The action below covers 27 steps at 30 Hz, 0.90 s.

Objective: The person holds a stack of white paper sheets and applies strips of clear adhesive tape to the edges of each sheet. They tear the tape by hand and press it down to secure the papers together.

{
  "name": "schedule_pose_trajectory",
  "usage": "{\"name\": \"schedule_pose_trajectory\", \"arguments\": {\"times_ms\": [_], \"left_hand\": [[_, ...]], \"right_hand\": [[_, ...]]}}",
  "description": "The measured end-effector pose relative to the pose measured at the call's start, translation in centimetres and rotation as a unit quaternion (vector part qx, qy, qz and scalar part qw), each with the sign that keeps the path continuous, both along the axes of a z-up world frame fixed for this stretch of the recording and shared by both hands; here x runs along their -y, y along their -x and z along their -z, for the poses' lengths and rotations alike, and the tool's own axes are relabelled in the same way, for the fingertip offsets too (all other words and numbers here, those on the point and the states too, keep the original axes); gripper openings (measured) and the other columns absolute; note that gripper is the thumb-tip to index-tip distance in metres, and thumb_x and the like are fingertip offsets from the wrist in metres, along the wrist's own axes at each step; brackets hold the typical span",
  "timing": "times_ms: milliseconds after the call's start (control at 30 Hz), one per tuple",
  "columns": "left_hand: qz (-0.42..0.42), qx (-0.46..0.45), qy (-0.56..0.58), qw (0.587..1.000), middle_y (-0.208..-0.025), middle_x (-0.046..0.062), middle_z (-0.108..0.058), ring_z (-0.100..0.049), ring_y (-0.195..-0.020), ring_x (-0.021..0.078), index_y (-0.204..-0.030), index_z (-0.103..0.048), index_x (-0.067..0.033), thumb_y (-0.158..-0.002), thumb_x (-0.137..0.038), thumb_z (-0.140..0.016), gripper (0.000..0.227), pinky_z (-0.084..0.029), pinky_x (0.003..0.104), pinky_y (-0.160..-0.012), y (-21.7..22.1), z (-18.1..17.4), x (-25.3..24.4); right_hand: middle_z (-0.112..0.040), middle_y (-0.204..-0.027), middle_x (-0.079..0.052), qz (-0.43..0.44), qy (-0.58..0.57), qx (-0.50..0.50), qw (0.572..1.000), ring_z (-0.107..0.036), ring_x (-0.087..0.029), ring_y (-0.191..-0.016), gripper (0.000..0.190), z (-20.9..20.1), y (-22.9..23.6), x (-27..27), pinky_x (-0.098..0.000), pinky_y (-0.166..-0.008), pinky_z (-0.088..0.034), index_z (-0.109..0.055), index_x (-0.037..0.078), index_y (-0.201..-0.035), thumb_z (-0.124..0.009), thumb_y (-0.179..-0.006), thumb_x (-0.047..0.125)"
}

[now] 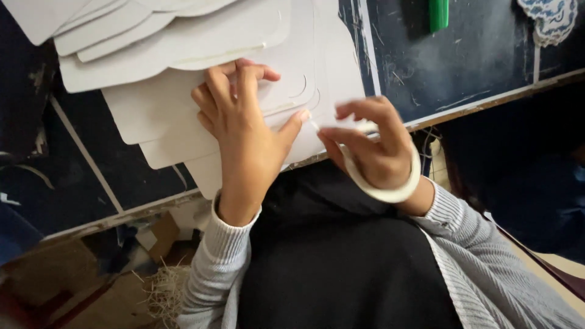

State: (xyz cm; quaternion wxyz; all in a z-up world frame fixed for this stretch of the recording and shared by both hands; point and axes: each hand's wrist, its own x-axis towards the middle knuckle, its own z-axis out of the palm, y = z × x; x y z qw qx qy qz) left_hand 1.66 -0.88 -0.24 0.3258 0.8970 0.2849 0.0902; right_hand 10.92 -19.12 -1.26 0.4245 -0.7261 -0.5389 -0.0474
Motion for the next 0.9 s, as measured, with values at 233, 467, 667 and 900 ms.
{"name": "schedule_pose_trajectory", "arguments": {"times_ms": [233, 467, 667, 900], "left_hand": [[0.046, 0.071, 0.034, 0.996, -0.134, 0.017, -0.05, -0.051, -0.134, 0.0383, -0.125, -0.059, -0.008, -0.081, -0.006, -0.099, 0.059, -0.04, 0.055, -0.115, 2.2, -1.2, -0.7], [0.003, 0.009, 0.028, 1.0, -0.137, 0.017, -0.046, -0.044, -0.131, 0.0408, -0.135, -0.053, -0.0078, -0.082, -0.007, -0.098, 0.07, -0.038, 0.056, -0.113, 5.9, -2.3, 0.1], [-0.002, -0.002, 0.045, 0.999, -0.143, 0.016, -0.043, -0.044, -0.138, 0.038, -0.139, -0.053, -0.0099, -0.075, -0.016, -0.106, 0.083, -0.035, 0.054, -0.114, 6.1, -1.4, 0.4], [0.0, 0.009, 0.006, 1.0, -0.141, 0.019, -0.041, -0.041, -0.134, 0.0423, -0.135, -0.053, -0.0045, -0.074, -0.023, -0.108, 0.084, -0.037, 0.058, -0.116, 6.0, -1.1, 0.4]], "right_hand": [[-0.06, -0.131, -0.023, -0.02, 0.068, -0.132, 0.989, -0.06, -0.034, -0.107, 0.013, -1.3, 1.6, -0.8, -0.0411, -0.086, -0.053, -0.077, 0.003, -0.098, -0.083, -0.102, 0.014], [-0.062, -0.132, -0.02, -0.031, 0.082, -0.117, 0.989, -0.058, -0.034, -0.106, 0.017, -0.6, 2.4, -2.3, -0.0504, -0.102, -0.044, -0.074, 0.007, -0.092, -0.083, -0.102, 0.017], [-0.069, -0.12, -0.018, -0.026, 0.102, -0.037, 0.994, -0.058, -0.034, -0.098, 0.02, -0.4, 2.0, -1.9, -0.0461, -0.086, -0.045, -0.074, 0.005, -0.097, -0.082, -0.106, 0.021], [-0.059, -0.131, -0.025, 0.046, 0.114, -0.142, 0.982, -0.069, -0.028, -0.096, 0.017, -3.3, -1.2, 1.8, -0.0385, -0.089, -0.061, -0.077, -0.006, -0.097, -0.091, -0.099, 0.004]]}}
